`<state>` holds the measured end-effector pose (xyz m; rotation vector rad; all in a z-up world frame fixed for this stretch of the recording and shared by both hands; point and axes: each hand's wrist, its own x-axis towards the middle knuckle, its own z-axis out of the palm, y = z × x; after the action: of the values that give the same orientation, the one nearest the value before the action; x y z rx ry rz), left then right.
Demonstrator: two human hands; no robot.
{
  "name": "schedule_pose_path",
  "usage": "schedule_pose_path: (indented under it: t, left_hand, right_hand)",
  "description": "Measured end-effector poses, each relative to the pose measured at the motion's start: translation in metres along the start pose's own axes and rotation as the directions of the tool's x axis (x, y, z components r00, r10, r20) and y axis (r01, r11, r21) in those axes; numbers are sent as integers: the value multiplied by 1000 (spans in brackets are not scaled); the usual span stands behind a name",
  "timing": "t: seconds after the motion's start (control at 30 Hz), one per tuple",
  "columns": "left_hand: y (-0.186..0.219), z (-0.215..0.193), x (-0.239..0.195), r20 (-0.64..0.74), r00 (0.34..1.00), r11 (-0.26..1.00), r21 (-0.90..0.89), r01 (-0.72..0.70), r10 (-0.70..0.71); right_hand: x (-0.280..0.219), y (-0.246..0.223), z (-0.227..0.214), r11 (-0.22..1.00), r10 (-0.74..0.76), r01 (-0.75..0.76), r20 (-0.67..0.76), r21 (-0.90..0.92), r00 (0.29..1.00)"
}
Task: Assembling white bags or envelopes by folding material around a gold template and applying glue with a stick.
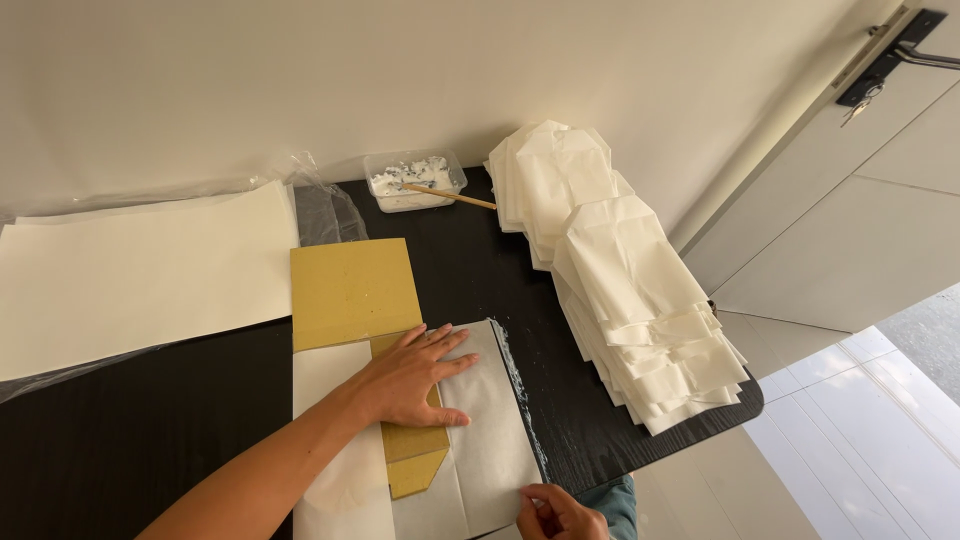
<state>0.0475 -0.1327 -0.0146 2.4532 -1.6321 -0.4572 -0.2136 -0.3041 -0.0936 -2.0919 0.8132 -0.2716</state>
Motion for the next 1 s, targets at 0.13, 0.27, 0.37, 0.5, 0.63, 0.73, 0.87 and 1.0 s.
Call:
schedule_pose_path:
  t: [0.13, 0.27, 0.37, 0.5, 0.63, 0.73, 0.87, 1.0]
  left_hand:
    - [1, 4, 1, 5, 1000, 1000, -28, -5, 5]
    - [-2, 7, 2, -5, 1000, 1000, -24, -13, 13]
    - [2, 6, 0, 11, 1000, 999, -42, 9, -9]
    - [7, 5, -2, -4, 1000, 1000, -11, 12, -12]
    - [5, 9, -1, -15, 1000, 1000, -11, 9, -9]
    - [6, 8, 0, -27, 1000, 1000, -2, -2, 2]
    - [9, 4, -1, -2, 1000, 1000, -22, 11, -11]
    - [10, 2, -2, 5, 1000, 999, -37, 23, -23]
  right_hand:
    - [0, 10, 2, 995, -89, 93, -111, 31, 990]
    - [4, 26, -1, 970, -237, 241, -114, 17, 965]
    - [11, 41, 3, 983, -177, 182, -108, 30, 978]
    - [10, 46, 0, 953, -296, 301, -137, 21, 945]
    - [13, 47, -2, 942, -329, 336, -139, 27, 934]
    - [1, 5, -20, 986, -164, 168, -138, 17, 977]
    - [9, -28, -50, 1000, 21, -20, -222, 8, 975]
    - [47, -84, -87, 996, 4, 18, -264, 82, 965]
